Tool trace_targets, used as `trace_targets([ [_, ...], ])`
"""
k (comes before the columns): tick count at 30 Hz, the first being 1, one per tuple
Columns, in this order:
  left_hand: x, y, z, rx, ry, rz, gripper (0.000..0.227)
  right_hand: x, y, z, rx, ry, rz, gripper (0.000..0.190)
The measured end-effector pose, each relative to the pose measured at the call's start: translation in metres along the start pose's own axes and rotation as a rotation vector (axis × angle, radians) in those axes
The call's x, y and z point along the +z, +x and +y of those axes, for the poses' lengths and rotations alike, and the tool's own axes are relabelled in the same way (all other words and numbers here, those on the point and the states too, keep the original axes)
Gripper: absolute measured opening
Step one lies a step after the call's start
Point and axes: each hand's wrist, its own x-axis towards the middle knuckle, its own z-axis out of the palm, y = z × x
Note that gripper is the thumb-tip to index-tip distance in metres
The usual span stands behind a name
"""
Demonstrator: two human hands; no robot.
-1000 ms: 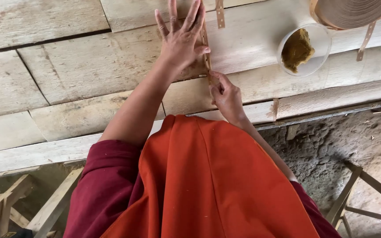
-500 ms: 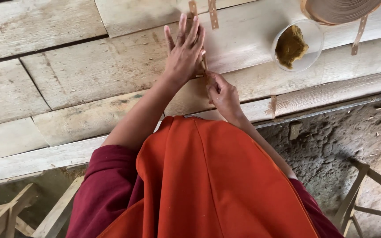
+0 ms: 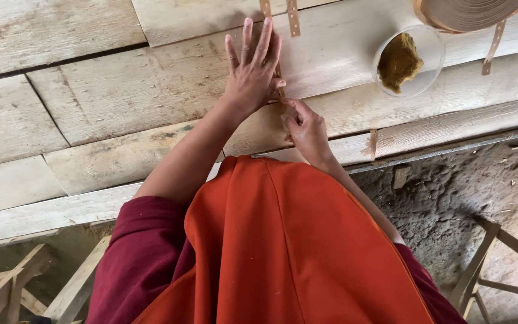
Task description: Applying glue to thin wooden strips and sticking them onto a wooden panel in a workshop.
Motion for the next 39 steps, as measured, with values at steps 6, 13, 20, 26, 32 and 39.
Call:
trace_targets([
  [6, -0.052, -0.015, 0.016, -0.056, -0.355, -0.116, 0.055, 0.004, -0.001, 0.012, 0.114, 0.036, 0.026, 0.039],
  [13, -0.057, -0.013, 0.015, -0.076, -0.395, -0.164, 0.060, 0.005, -0.007, 0.018, 0.055, 0.051, 0.035, 0.033],
  [20, -0.040, -0.018, 0.014, -0.056, -0.292, -0.270, 0.082, 0.008, -0.006, 0.017, 0.005, -0.088, 0.028, 0.030],
  [26, -0.041, -0.020, 0.011, 0.000, -0.308, -0.238, 0.098, 0.010, -0.004, 0.026, 0.006, -0.151, 0.052, 0.022],
  [32, -0.028, -0.026, 0.010, 0.035, -0.183, -0.129, 0.112, 0.013, -0.003, 0.029, 0.032, -0.074, 0.079, 0.022],
  [39, -0.053, -0.018, 0.009, -0.015, -0.402, -0.293, 0.133, 0.019, 0.003, 0.050, -0.188, -0.315, 0.193, 0.029],
])
